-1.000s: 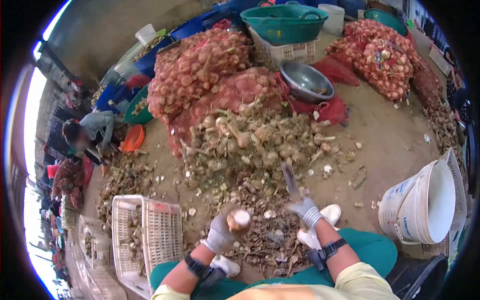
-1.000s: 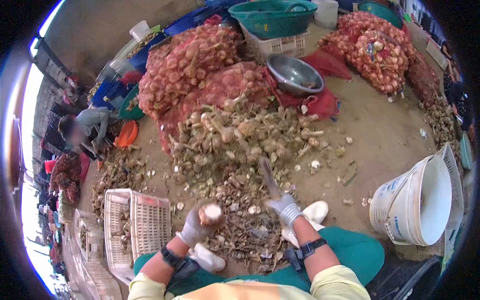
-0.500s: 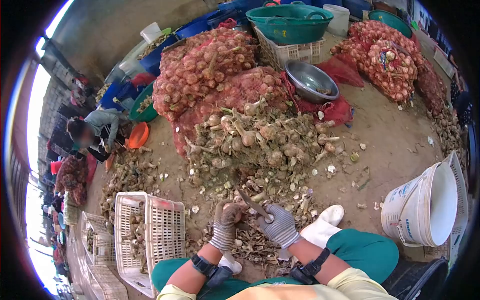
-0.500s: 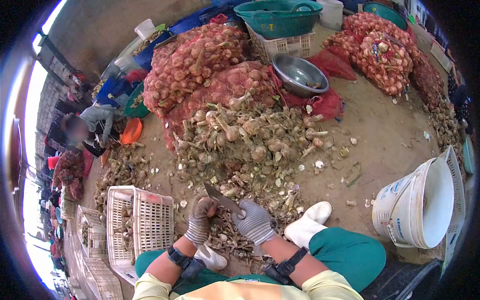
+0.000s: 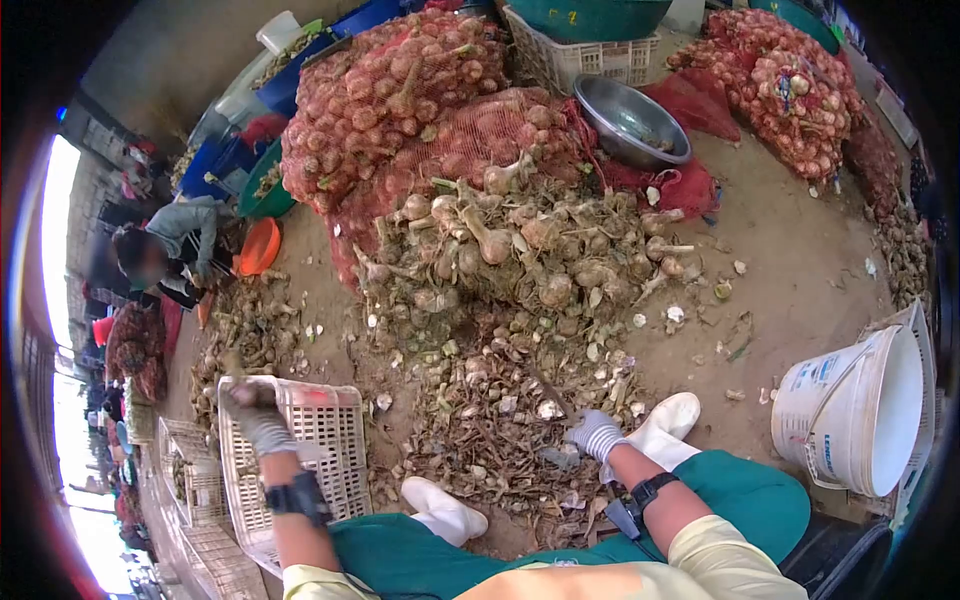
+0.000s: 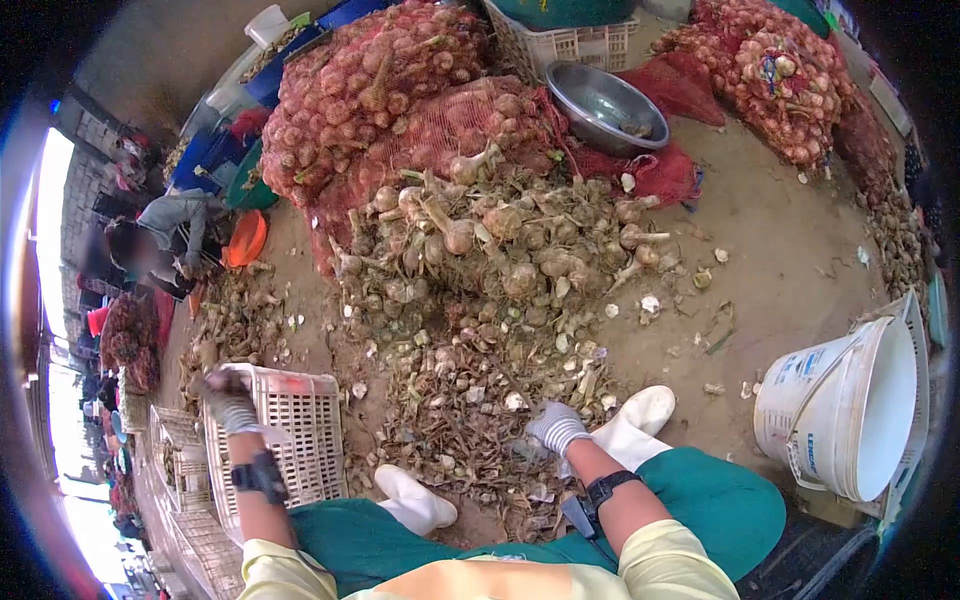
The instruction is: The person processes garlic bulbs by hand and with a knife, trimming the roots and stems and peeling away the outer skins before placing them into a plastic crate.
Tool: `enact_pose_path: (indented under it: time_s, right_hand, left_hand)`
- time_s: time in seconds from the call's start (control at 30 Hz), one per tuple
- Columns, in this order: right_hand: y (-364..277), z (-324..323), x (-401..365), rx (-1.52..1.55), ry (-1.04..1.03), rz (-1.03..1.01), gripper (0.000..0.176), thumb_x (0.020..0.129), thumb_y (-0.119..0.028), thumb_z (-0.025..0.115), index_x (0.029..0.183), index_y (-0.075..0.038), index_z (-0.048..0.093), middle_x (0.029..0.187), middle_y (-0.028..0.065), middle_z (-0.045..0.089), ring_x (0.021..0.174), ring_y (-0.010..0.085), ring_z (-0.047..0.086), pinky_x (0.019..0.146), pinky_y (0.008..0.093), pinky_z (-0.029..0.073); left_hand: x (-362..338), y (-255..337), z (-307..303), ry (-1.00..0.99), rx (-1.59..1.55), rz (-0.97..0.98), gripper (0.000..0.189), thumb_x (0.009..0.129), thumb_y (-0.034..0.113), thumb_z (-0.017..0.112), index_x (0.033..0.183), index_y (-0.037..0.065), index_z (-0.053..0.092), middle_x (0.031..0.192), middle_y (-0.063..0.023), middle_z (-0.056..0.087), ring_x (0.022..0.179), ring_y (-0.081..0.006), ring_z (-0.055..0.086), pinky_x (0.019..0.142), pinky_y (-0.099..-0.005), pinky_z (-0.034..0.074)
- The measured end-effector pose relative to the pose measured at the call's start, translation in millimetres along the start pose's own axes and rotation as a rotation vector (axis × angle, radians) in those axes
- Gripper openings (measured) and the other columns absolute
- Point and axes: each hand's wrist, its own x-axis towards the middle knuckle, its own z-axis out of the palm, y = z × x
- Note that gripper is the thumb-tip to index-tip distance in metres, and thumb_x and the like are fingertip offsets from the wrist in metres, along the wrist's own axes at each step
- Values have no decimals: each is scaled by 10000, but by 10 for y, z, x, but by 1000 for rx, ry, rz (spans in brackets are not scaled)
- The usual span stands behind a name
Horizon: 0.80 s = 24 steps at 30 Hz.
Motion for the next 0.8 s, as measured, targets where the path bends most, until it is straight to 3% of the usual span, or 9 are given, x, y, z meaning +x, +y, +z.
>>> enact_pose_path:
  time_s: [0.1, 0.13, 0.17, 0.27, 0.37, 0.4, 0.57, 0.7, 0.8]
  right_hand:
    - [51, 106, 231, 415, -15, 39, 537, 632, -312, 659, 1058, 1, 564, 875, 201, 625, 810, 290, 599, 748, 354, 476]
    - [27, 108, 250, 413, -20, 45, 537, 632, -312, 659, 1058, 1, 564, 875, 201, 625, 810, 290, 599, 748, 354, 476]
    - [22, 116, 276, 353, -7, 55, 522, 641, -305, 652, 1052, 5, 564, 850, 182, 629, 795, 273, 600, 737, 343, 476]
    - [24, 185, 302, 378, 47, 1, 524, 652, -289, 650, 1071, 9, 549, 786, 124, 634, 754, 221, 599, 713, 311, 476]
    - [60, 147, 256, 379, 22, 7, 586, 655, -287, 655, 1146, -5, 504, 773, 80, 628, 700, 176, 574, 701, 282, 471]
    - [54, 96, 216, 369, 30, 25, 586, 655, -287, 655, 1146, -5, 504, 773, 80, 628, 700, 176, 574, 701, 282, 471]
    - [-103, -202, -15, 279, 131, 41, 518, 666, -309, 642, 1089, -23, 555, 844, 125, 640, 773, 248, 604, 735, 320, 473]
    - [-273, -401, -96, 179, 127, 57, 468, 673, -327, 630, 1043, -44, 588, 917, 169, 630, 848, 300, 603, 776, 343, 468]
    - [-378, -372, -57, 134, 139, 30, 387, 686, -316, 610, 956, -38, 606, 865, 174, 628, 803, 301, 601, 734, 348, 474]
  left_hand:
    - [1242, -207, -1178, -271, -290, -94, 368, 788, 387, 505, 1026, 107, 520, 761, -69, 560, 689, -188, 531, 645, -311, 459]
    - [776, -411, -734, 380, -211, -80, 539, 798, 466, 509, 1191, 100, 472, 756, -81, 537, 715, -220, 510, 657, -345, 451]
    - [616, -722, -590, 388, -209, -85, 539, 798, 466, 509, 1191, 100, 472, 756, -81, 537, 715, -220, 510, 657, -345, 451]
    - [379, -1906, -417, -136, 337, -604, 275, 845, 352, 445, 886, 101, 549, 786, -36, 553, 764, -190, 530, 713, -345, 429]
    - [-329, -2675, 343, -582, 398, -998, 273, 810, 303, 565, 993, 102, 544, 865, -71, 572, 726, -220, 548, 654, -344, 460]
    - [-608, -2910, 550, -686, 478, -966, 263, 801, 298, 580, 951, 90, 522, 752, -32, 523, 590, -181, 501, 578, -344, 460]
    - [-1095, -3912, 815, -598, 1412, -732, 730, 772, 382, 603, 1297, -23, 297, 1195, -177, 499, 1112, -258, 475, 885, -362, 404]
    - [-963, -3637, 467, -868, 559, -772, 515, 700, -1, 552, 1193, -4, 403, 1037, -89, 564, 934, -205, 526, 794, -259, 435]
    - [-990, -3037, 545, -1139, 948, -614, 569, 647, -44, 581, 1186, 31, 417, 983, -59, 553, 894, -182, 514, 795, -257, 429]
